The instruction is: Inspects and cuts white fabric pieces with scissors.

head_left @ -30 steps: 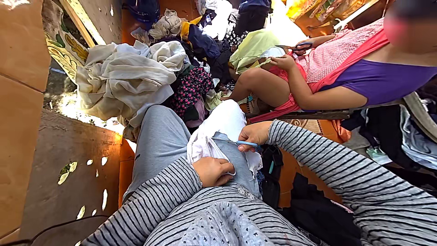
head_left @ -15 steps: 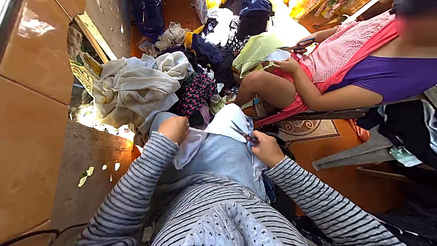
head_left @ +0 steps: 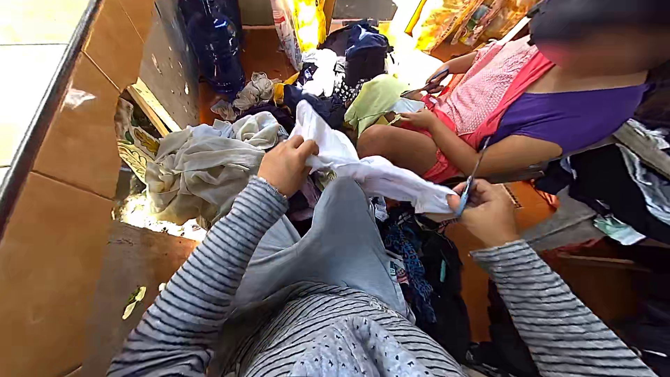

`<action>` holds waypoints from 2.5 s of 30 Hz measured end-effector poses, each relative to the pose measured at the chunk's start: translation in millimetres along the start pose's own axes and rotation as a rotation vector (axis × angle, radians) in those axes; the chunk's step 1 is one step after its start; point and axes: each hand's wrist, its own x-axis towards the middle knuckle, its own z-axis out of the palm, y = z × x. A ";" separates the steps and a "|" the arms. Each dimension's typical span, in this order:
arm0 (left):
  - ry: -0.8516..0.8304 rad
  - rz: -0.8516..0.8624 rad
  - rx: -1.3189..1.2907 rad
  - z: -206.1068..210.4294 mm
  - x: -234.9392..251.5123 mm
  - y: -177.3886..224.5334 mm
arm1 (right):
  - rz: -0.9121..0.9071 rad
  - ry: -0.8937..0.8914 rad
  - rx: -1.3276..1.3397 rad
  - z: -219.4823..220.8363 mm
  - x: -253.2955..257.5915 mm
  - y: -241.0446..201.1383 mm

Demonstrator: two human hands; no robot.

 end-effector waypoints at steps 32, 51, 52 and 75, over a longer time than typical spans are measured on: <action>0.107 0.309 -0.431 121.6 -158.6 33.9 | 0.616 -1.231 0.552 80.4 -57.8 -31.5; -0.027 0.491 -0.458 120.7 -165.7 37.5 | 0.629 -1.168 0.459 85.3 -50.3 -45.5; -0.026 0.491 -0.459 120.8 -165.9 37.5 | 0.626 -1.171 0.448 86.3 -48.9 -46.6; -0.425 0.319 -0.788 118.7 -161.8 39.6 | 0.594 -1.248 0.236 99.9 -13.6 -66.8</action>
